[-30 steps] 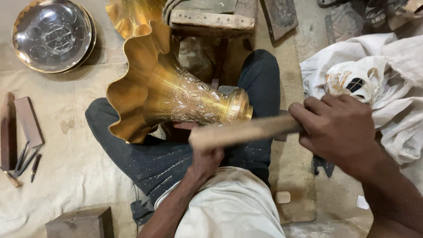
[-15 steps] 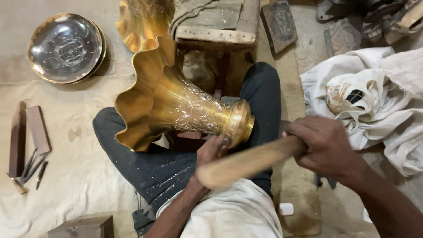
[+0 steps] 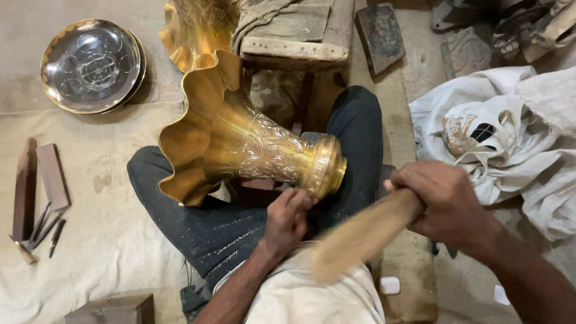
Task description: The person sits on the floor with a large brass vase on their lap and strikes a chisel with a wooden mallet to carve decorative patterns into the vase's surface, repositioning the vase between sections. They then use a red marking tool to mark the base area of the vase.
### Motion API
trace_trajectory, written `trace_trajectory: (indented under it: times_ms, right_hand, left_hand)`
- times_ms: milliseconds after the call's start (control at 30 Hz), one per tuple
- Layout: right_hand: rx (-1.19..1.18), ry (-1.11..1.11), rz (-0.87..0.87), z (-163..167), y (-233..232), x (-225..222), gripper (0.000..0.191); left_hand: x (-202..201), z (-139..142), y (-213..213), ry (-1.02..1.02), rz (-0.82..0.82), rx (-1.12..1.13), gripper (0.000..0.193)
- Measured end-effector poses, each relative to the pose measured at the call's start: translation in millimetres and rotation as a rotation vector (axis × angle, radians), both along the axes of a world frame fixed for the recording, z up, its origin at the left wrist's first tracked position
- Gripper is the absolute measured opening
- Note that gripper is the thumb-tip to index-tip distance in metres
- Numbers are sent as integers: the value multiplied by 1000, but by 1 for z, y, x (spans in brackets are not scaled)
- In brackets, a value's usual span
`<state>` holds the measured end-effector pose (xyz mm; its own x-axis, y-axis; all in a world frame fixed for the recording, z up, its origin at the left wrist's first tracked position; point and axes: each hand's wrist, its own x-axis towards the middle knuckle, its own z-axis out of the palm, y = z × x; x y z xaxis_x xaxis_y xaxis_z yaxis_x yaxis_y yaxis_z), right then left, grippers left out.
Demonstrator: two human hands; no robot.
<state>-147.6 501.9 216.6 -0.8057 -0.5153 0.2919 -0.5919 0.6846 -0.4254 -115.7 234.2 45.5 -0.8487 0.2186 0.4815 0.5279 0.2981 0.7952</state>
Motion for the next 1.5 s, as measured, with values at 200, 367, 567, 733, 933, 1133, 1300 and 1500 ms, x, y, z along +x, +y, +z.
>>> trace_trajectory:
  times_ms: [200, 367, 567, 733, 933, 1133, 1300, 1500]
  right_hand:
    - [224, 54, -37, -22, 12, 4, 26]
    - [435, 76, -120, -19, 21, 9, 36]
    - [498, 72, -129, -7, 9, 11, 38]
    - [472, 89, -109, 1, 3, 9, 38]
    - [320, 55, -37, -3, 3, 11, 37]
    - [422, 143, -73, -34, 17, 10, 35]
    - [320, -141, -329, -75, 37, -3, 15]
    - [-394, -1035, -786, -144, 1, 18, 26]
  left_hand:
    - [1, 2, -5, 15, -75, -32, 49]
    - [1, -8, -2, -29, -14, -69, 44]
    - [2, -12, -9, -6, -74, -189, 43]
    - [1, -12, -9, 119, -78, -296, 37]
    - [4, -8, -4, -68, -27, -17, 37]
    - [-1, -6, -8, 102, -69, -13, 46]
    - [-1, 7, -13, -125, 53, 239, 29]
    - [1, 35, -111, 75, 715, 428, 14]
